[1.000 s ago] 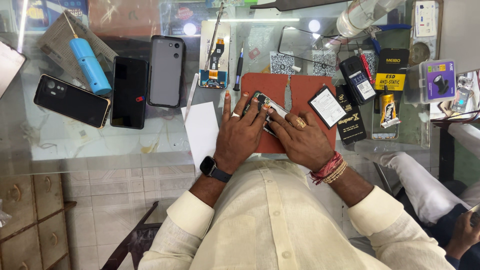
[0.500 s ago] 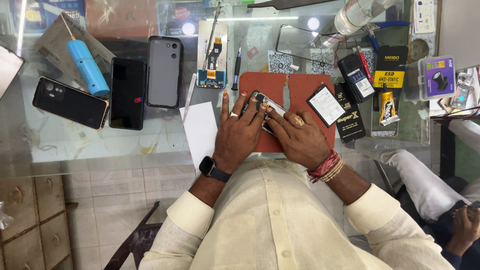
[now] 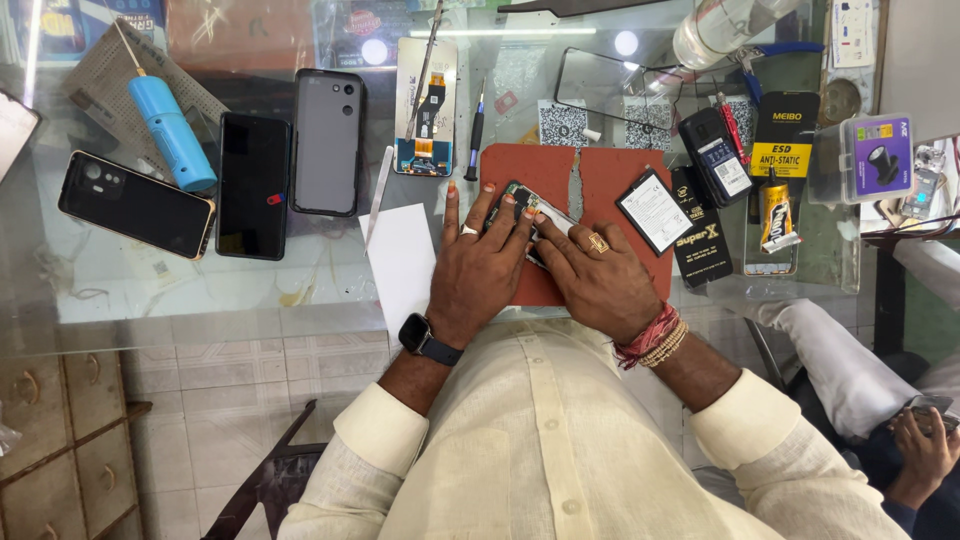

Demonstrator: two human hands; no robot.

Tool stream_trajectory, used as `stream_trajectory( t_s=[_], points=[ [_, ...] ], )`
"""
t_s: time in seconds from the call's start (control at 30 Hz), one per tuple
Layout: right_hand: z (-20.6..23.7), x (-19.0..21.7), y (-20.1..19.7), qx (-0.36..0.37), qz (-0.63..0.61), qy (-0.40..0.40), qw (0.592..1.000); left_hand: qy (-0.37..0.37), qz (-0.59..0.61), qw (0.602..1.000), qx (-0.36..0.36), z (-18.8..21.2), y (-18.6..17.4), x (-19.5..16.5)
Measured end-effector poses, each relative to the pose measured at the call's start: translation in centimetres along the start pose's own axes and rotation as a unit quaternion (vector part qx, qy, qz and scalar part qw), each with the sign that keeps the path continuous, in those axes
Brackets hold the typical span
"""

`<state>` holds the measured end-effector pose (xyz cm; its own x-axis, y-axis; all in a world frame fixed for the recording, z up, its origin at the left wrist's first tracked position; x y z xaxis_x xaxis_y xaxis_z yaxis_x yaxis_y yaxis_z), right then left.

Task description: The person removes the back cover of a smartphone, disconnects the battery connector, and removes the battery. They then place a new battery into the phone and reconnect the battery connector.

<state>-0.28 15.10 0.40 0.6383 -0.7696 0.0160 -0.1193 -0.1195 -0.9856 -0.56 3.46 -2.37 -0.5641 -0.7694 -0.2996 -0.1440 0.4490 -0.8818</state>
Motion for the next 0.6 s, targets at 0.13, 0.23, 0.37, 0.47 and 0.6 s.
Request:
stream_trajectory(
  t_s=[0.13, 0.23, 0.37, 0.47, 0.6],
  points=[
    [-0.03, 0.07, -0.1, -0.003, -0.002, -0.002, 1.0, -0.001, -0.001, 1.0, 0.004, 0.01, 0.22, -0.03],
    [-0.12, -0.08, 0.15, 0.007, -0.008, 0.002, 1.0, -0.002, 0.0, 1.0, 0.006, -0.01, 0.3, 0.0],
    [0.01, -0.21, 0.09, 0.001, -0.009, 0.004, 1.0, 0.001, -0.006, 1.0, 0.003, 0.02, 0.23, -0.09],
    [-0.03, -0.25, 0.23, 0.01, -0.007, 0.006, 1.0, 0.001, -0.005, 1.0, 0.001, 0.0, 0.15, -0.07],
    [-0.02, -0.38, 0.48, 0.028, -0.013, 0.011, 0.999, -0.002, 0.004, 1.0, 0.001, 0.01, 0.09, -0.05]
  ],
)
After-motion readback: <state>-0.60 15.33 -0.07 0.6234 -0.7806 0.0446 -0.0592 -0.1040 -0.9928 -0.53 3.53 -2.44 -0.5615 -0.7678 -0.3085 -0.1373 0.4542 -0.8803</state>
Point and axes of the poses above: each hand's wrist, its own z-axis away from the middle knuckle, its own y-axis out of the palm, x = y × z, the point moved 8 cm from there along -z, towards the middle knuckle, and after that the axes turned 12 degrees about y, right-handed, at the moved point
